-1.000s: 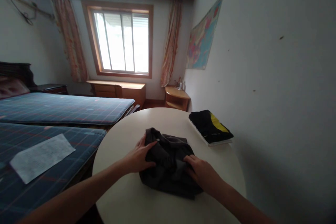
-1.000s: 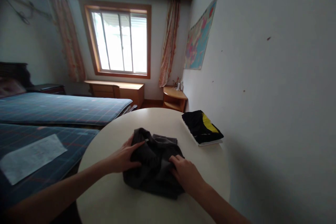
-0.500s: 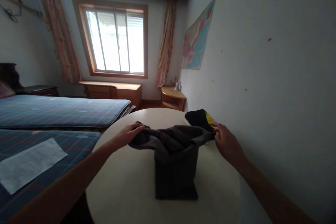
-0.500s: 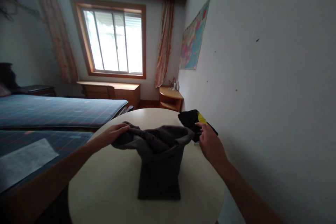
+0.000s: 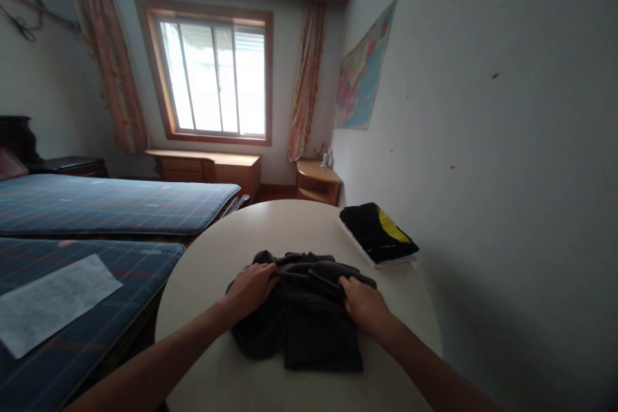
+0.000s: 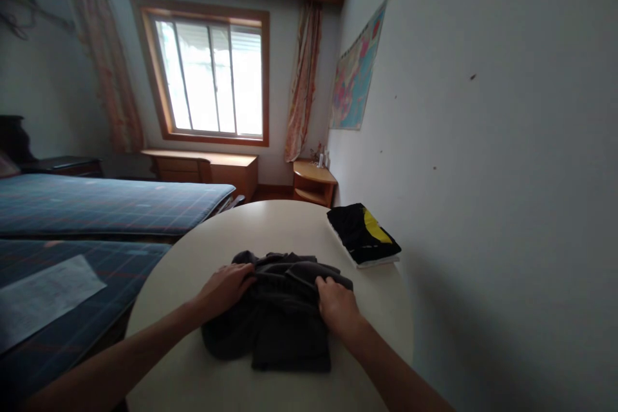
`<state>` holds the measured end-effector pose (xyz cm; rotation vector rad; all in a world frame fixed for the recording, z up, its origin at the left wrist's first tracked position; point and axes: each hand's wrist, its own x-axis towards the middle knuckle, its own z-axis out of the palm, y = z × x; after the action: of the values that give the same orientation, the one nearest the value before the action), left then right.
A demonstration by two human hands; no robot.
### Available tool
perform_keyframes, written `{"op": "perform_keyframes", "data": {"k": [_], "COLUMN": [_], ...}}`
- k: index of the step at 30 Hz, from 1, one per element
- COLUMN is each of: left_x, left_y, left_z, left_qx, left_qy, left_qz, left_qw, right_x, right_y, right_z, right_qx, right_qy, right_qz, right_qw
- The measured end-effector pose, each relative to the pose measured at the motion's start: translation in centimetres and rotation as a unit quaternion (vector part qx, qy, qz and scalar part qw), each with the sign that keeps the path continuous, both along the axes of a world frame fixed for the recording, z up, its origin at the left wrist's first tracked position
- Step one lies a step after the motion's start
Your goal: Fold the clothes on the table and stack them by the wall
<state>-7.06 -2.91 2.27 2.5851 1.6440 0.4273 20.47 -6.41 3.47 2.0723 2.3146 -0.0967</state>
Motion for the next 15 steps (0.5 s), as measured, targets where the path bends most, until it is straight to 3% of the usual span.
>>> {"op": "perform_keyframes", "data": {"k": [3, 6, 9, 12, 15], "left_x": [-0.8, -2.0, -3.7, -5.9, -7.4], "left_y": [0.8, 2.6, 4.7, 6.0, 6.0], "left_z": [1.6, 4.4, 8.7, 13.8, 18.6], "left_qx": [-0.008, 0.010, 0.054, 0.131, 0.214], "left_qy": [-0.055, -0.171, -0.310, -0.425, -0.471], "left_qz": [0.029, 0.074, 0.116, 0.162, 0.185], "left_qw": [0.998, 0.982, 0.942, 0.881, 0.836], "right_x": [0.5, 1.3, 3.0, 5.1, 6.8], "right_y": [0.4, 1.2, 2.2, 3.5, 4.8], "right_z": [2.0, 5.8, 11.1, 17.2, 23.2], "right_qx": [0.027, 0.090, 0.242, 0.366, 0.454], "right_qy": [0.025, 0.078, 0.140, 0.242, 0.426], "right_qz": [-0.004, -0.028, -0.037, -0.067, -0.073], "right_qw": [0.999, 0.992, 0.959, 0.896, 0.779]}}
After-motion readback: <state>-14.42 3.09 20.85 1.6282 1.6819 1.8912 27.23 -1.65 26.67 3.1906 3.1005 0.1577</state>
